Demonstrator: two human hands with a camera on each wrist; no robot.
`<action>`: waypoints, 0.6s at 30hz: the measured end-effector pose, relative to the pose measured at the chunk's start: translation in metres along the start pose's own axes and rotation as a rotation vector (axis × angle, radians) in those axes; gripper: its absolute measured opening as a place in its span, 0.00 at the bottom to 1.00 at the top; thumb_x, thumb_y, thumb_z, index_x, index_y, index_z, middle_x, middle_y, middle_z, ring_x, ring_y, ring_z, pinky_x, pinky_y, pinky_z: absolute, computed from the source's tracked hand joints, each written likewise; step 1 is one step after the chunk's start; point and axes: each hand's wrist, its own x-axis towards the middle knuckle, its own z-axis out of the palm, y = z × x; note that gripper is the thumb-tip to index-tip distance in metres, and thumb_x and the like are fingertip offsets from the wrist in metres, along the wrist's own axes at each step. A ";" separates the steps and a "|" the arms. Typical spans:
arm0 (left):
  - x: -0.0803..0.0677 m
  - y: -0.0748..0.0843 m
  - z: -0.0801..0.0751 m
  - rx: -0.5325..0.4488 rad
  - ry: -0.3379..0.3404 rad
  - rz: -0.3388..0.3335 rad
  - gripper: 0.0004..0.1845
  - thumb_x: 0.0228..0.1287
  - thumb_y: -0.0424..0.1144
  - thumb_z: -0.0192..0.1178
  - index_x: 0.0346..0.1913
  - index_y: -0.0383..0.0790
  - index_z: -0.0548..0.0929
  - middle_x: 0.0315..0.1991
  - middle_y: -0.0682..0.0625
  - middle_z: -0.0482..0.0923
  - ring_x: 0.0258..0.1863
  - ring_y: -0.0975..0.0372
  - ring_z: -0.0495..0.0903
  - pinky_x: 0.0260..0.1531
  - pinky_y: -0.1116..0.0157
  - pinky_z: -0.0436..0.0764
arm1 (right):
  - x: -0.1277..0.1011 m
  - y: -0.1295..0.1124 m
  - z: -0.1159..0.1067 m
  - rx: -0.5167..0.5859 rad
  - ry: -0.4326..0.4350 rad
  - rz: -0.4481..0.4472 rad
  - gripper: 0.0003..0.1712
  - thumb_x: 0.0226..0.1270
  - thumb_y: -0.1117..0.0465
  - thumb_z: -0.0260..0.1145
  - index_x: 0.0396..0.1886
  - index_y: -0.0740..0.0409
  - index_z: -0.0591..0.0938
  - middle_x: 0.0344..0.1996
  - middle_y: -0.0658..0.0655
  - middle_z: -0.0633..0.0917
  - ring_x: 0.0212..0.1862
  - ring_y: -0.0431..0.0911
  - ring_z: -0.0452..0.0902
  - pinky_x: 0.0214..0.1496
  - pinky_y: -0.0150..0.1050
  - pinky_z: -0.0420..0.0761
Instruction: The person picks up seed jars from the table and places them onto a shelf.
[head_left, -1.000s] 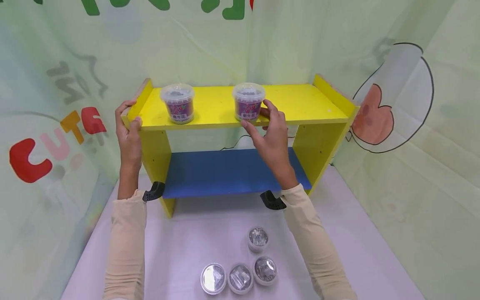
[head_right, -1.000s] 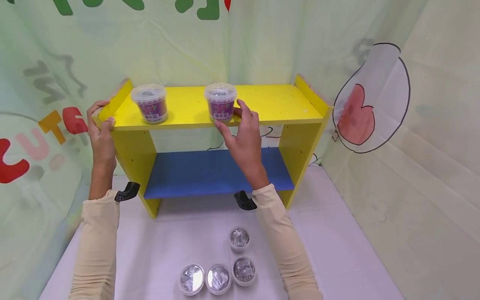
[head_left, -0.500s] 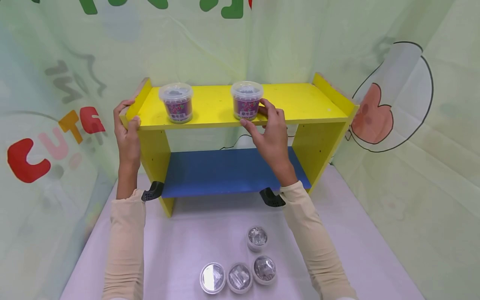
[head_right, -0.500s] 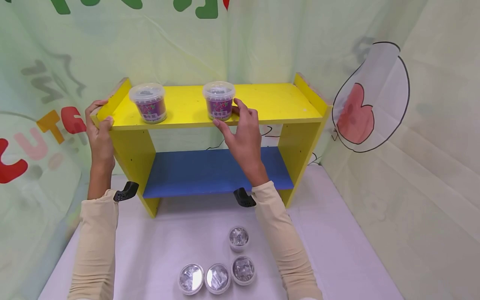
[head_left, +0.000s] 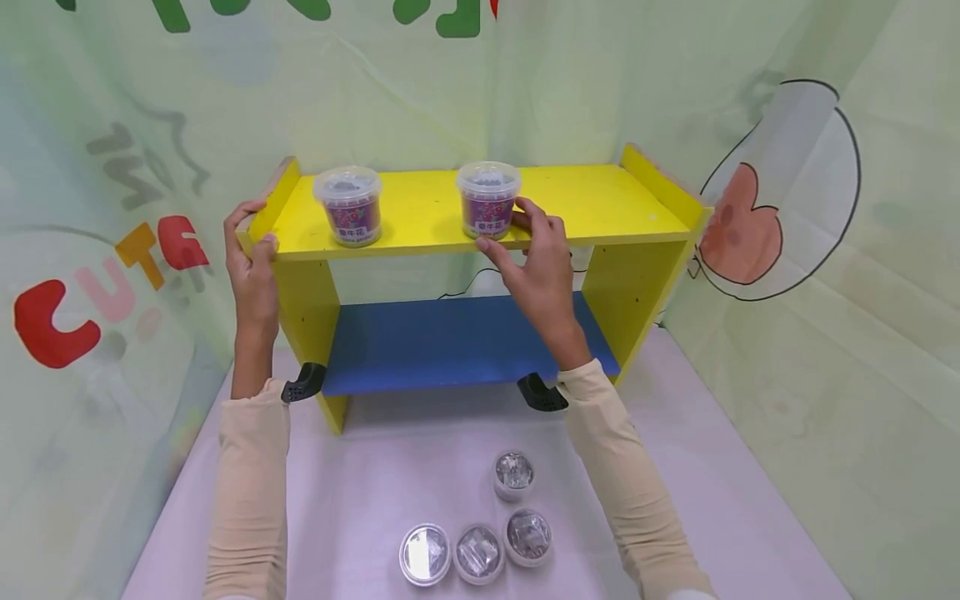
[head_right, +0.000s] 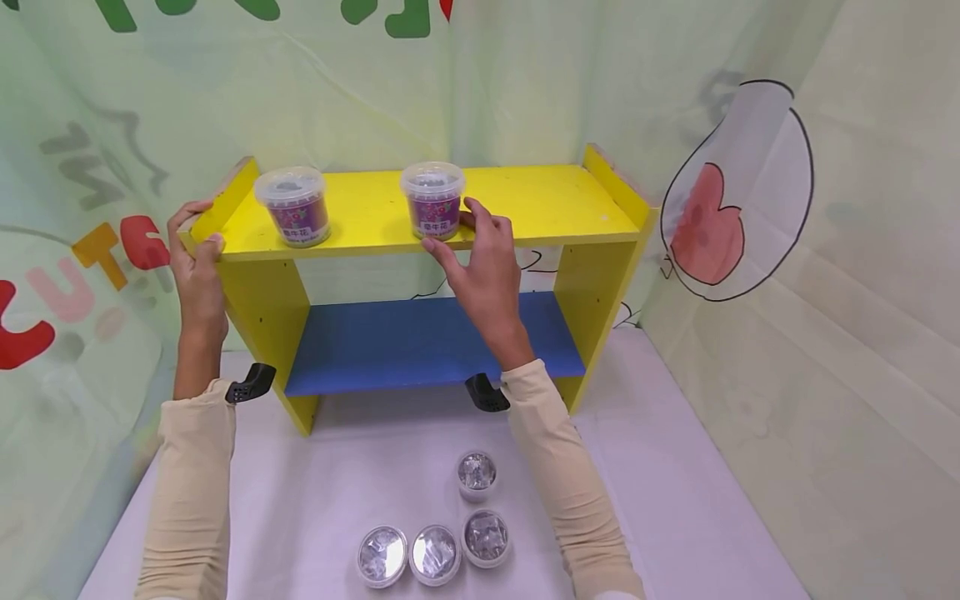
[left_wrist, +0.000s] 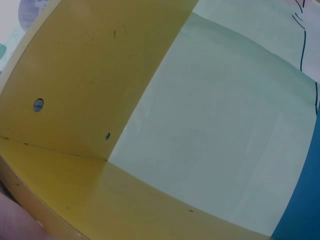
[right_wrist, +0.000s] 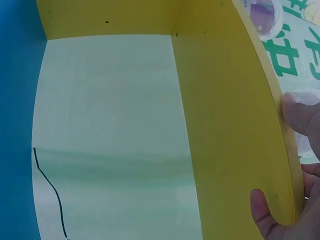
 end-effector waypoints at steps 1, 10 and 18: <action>0.000 0.000 0.000 -0.001 0.001 0.000 0.22 0.66 0.33 0.45 0.60 0.53 0.71 0.51 0.51 0.69 0.36 0.61 0.72 0.38 0.74 0.78 | -0.001 0.000 0.000 -0.013 0.002 -0.001 0.41 0.61 0.53 0.70 0.69 0.65 0.67 0.61 0.63 0.77 0.63 0.52 0.65 0.56 0.46 0.77; 0.000 -0.003 -0.001 -0.008 -0.006 0.007 0.22 0.65 0.32 0.45 0.60 0.52 0.71 0.53 0.51 0.69 0.37 0.62 0.72 0.37 0.74 0.77 | -0.015 0.012 -0.002 -0.065 0.075 -0.050 0.40 0.61 0.53 0.71 0.69 0.64 0.68 0.61 0.58 0.79 0.65 0.51 0.63 0.50 0.47 0.77; 0.002 -0.003 -0.001 0.000 -0.002 0.012 0.22 0.66 0.33 0.45 0.60 0.53 0.71 0.52 0.51 0.69 0.34 0.62 0.72 0.36 0.74 0.76 | -0.030 0.022 -0.006 -0.051 0.116 -0.197 0.34 0.63 0.58 0.69 0.66 0.64 0.71 0.62 0.61 0.76 0.69 0.50 0.62 0.51 0.46 0.78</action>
